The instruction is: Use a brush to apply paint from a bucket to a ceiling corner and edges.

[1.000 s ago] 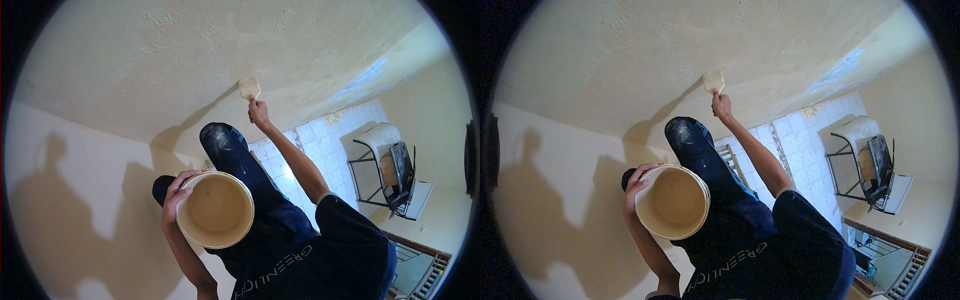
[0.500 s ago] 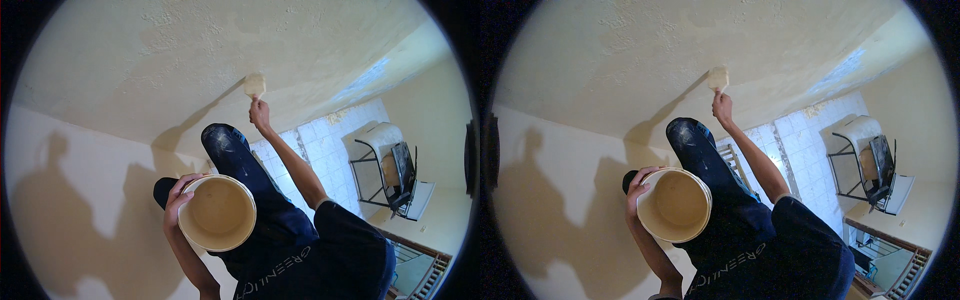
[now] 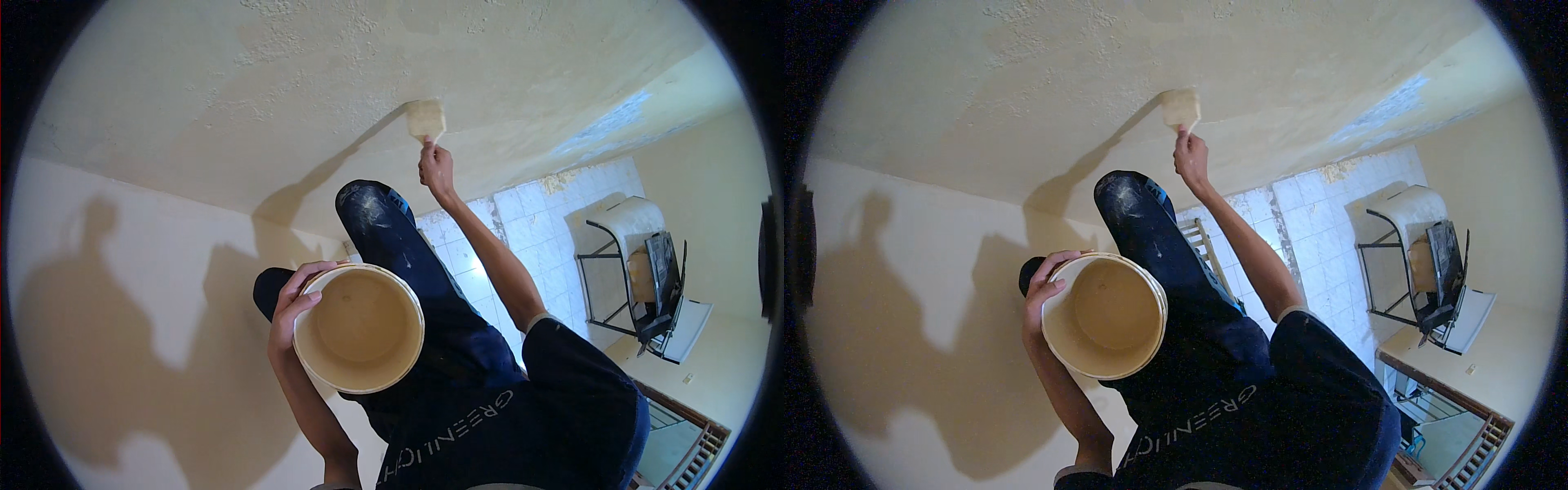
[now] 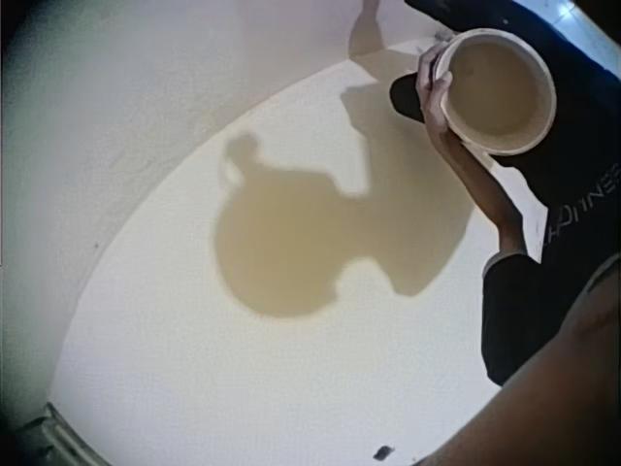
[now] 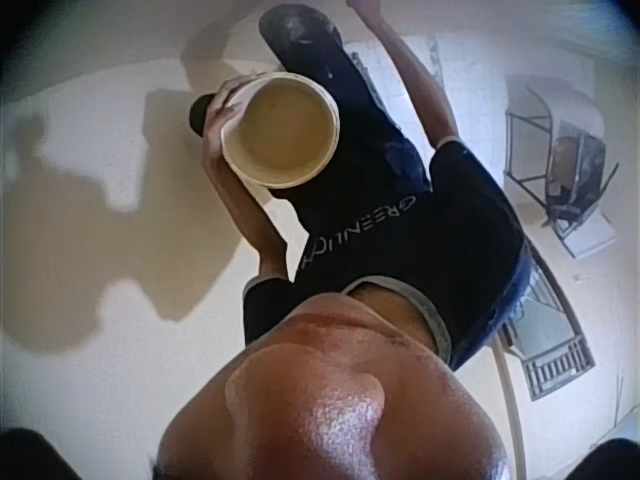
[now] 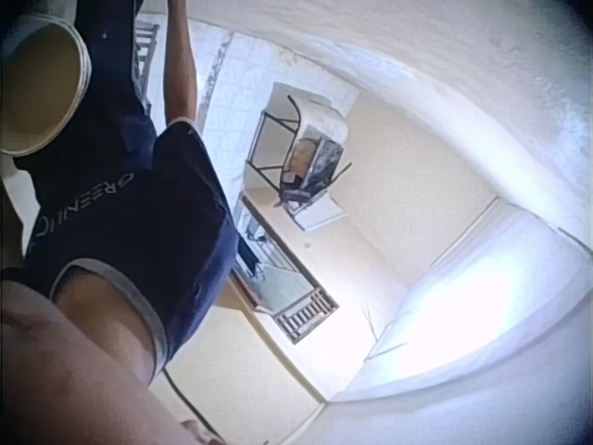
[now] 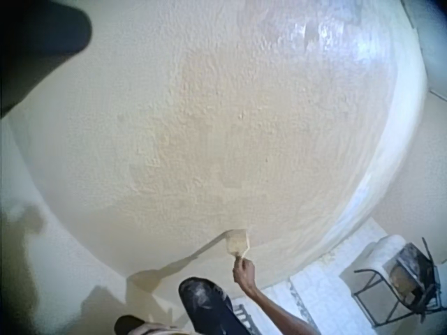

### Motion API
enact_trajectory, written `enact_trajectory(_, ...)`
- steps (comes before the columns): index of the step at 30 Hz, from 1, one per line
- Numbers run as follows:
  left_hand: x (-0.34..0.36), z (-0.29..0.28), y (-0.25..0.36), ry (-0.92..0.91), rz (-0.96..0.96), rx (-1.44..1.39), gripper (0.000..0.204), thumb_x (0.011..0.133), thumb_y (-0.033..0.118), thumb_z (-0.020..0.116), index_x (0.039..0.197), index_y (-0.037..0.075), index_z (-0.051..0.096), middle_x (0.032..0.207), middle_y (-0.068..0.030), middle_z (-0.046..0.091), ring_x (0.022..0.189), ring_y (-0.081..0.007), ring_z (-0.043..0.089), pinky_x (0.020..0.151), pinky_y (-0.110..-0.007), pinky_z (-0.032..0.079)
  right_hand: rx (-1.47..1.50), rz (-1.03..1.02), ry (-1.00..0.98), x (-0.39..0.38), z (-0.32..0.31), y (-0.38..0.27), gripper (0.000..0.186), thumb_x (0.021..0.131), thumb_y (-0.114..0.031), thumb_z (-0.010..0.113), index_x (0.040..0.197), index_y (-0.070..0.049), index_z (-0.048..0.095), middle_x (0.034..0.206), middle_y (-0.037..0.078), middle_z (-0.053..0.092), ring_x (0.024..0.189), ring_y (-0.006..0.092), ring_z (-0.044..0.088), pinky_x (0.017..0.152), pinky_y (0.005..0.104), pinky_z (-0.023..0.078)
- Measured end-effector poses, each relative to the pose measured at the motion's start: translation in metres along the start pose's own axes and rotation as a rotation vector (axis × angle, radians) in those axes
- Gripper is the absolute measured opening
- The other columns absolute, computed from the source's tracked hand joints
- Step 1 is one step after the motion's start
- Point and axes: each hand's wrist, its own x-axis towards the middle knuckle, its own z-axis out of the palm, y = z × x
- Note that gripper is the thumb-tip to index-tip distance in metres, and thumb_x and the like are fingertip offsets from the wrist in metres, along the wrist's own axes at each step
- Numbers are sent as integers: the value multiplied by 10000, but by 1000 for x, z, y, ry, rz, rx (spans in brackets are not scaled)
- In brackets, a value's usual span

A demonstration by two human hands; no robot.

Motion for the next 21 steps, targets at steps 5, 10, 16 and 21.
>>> enact_trajectory(5, 0, 1, -1, -19, -19, -47, 509, 749, 169, 583, 1217, -24, 533, 1285, -195, 561, 1192, -274, 532, 1051, -367, 376, -87, 8, 75, 3, 0, 7, 557, 995, -478, 418, 650, -41, 453, 497, 22, 440, 387, 122, 450, 353, 298, 370)
enact_trajectory(10, 0, -3, -3, -7, 19, -2, 508, 751, 169, 577, 1218, -25, 533, 1283, -195, 562, 1188, -275, 535, 1050, -365, 376, -22, 66, 22, -8, -2, 5, 581, 996, -488, 413, 608, -58, 459, 488, 11, 445, 381, 111, 454, 352, 281, 366)
enact_trajectory(16, 1, -3, -4, -21, 14, -10, 508, 756, 168, 574, 1225, -24, 526, 1284, -204, 560, 1190, -277, 534, 1050, -363, 375, 299, -41, 144, 13, -4, -2, 572, 986, -542, 394, 641, -88, 444, 499, -4, 425, 384, 94, 429, 355, 261, 354)
enact_trajectory(21, -1, -2, -2, -17, 52, 13, 486, 762, 150, 582, 1215, -20, 528, 1269, -220, 571, 1190, -282, 540, 1044, -366, 381, -91, 78, -32, -2, -4, 24, 559, 989, -511, 403, 666, -62, 489, 494, -3, 448, 376, 124, 455, 345, 276, 368)
